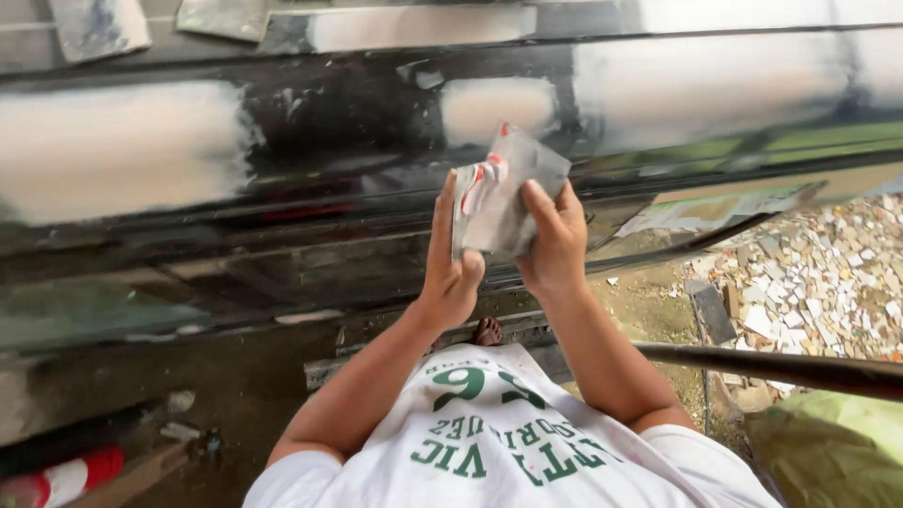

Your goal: The person applies a white paste from a tube onto a metal putty knife and spreads it onto a black car's rear bumper. They use the putty knife to smooth the filler over the surface, occasionally switching between two knives to continue the application.

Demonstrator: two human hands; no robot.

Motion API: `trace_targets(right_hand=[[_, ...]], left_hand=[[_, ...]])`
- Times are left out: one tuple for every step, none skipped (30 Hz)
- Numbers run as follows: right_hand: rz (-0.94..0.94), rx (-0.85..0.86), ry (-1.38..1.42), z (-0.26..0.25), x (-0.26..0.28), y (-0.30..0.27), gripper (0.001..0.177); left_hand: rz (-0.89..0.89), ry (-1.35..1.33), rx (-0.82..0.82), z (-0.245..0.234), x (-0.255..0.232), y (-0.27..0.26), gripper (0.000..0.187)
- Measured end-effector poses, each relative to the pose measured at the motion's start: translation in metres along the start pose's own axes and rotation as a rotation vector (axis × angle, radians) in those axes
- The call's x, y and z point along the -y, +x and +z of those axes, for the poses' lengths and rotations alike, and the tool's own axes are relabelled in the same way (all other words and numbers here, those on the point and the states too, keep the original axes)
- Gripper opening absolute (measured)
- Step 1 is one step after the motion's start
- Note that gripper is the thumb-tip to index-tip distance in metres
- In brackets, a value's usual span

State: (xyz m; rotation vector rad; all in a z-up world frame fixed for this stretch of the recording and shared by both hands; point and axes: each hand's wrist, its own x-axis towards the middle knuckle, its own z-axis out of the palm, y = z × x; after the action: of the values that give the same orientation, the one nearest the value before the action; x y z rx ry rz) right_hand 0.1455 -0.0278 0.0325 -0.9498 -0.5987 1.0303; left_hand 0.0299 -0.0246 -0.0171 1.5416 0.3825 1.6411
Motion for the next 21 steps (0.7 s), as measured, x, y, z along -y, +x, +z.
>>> trace_targets(right_hand=[[-0.037, 0.043, 0.009, 0.002, 0.002, 0.001, 0.019], [-0.052, 0.025, 0.009, -0.016, 0.006, 0.008, 0.019], [-0.344, 0.187, -0.268, -0.034, 0.011, 0.014, 0.015], [-0.617, 0.345, -0.554, -0.054, 0.013, 0.015, 0.018], [-0.615, 0.324, -0.563, -0.049, 0.021, 0.004, 0.018], [-0.669, 0.574, -0.480, -0.041, 0.028, 0.001, 0.039], [-0.715, 0.826, -0.394, -0.032, 0.036, -0.002, 0.065], [-0.719, 0.811, -0.403, -0.034, 0.032, -0.001, 0.065], [-0.740, 0.805, -0.438, -0.037, 0.026, 0.001, 0.050], [-0.750, 0.801, -0.474, -0.040, 0.020, 0.000, 0.035], [-0.744, 0.787, -0.483, -0.043, 0.014, -0.005, 0.035], [-0.714, 0.709, -0.476, -0.045, 0.009, -0.003, 0.051], [-0.685, 0.630, -0.468, -0.047, 0.005, -0.001, 0.067], [-0.687, 0.620, -0.473, -0.050, 0.005, 0.002, 0.067], [-0.633, 0.579, -0.548, -0.053, 0.006, 0.005, 0.052], [-0.576, 0.536, -0.621, -0.056, 0.005, 0.007, 0.038], [-0.576, 0.525, -0.626, -0.058, 0.004, 0.005, 0.038], [-0.630, 0.374, -0.664, -0.060, 0.005, 0.006, 0.036], [-0.681, 0.222, -0.698, -0.062, 0.006, 0.008, 0.034], [-0.680, 0.215, -0.702, -0.050, 0.008, 0.000, 0.034], [-0.732, 0.276, -0.682, -0.039, 0.009, -0.007, 0.036]], left_hand=[[-0.013, 0.018, 0.031, 0.004, 0.002, -0.001, 0.071], [-0.013, 0.002, 0.048, 0.002, 0.026, -0.020, 0.071], [-0.145, -0.069, 0.045, 0.000, 0.051, -0.038, 0.064], [-0.289, -0.136, 0.040, -0.002, 0.072, -0.062, 0.060], [-0.300, -0.148, 0.054, -0.001, 0.049, -0.049, 0.060], [-0.374, -0.298, -0.111, 0.000, 0.030, -0.028, 0.057], [-0.452, -0.446, -0.276, 0.000, 0.011, -0.006, 0.053], [-0.460, -0.454, -0.263, -0.004, 0.010, 0.000, 0.053], [-0.406, -0.508, -0.288, -0.008, 0.009, 0.006, 0.051], [-0.359, -0.561, -0.322, -0.013, 0.007, 0.008, 0.049], [-0.374, -0.568, -0.318, -0.019, 0.012, 0.002, 0.049], [-0.320, -0.459, -0.261, -0.025, 0.021, 0.001, 0.049], [-0.264, -0.351, -0.206, -0.030, 0.029, 0.001, 0.049], [-0.269, -0.357, -0.198, -0.028, 0.019, 0.010, 0.049], [-0.175, -0.119, -0.148, -0.027, 0.009, 0.019, 0.048], [-0.080, 0.118, -0.095, -0.025, -0.001, 0.027, 0.048], [-0.084, 0.110, -0.087, -0.026, 0.012, 0.016, 0.048], [-0.027, 0.195, -0.069, -0.025, 0.027, 0.007, 0.057], [0.030, 0.280, -0.051, -0.024, 0.043, -0.001, 0.070], [0.027, 0.274, -0.047, -0.011, 0.037, 0.004, 0.070], [-0.007, 0.193, -0.042, 0.002, 0.031, 0.009, 0.067]])
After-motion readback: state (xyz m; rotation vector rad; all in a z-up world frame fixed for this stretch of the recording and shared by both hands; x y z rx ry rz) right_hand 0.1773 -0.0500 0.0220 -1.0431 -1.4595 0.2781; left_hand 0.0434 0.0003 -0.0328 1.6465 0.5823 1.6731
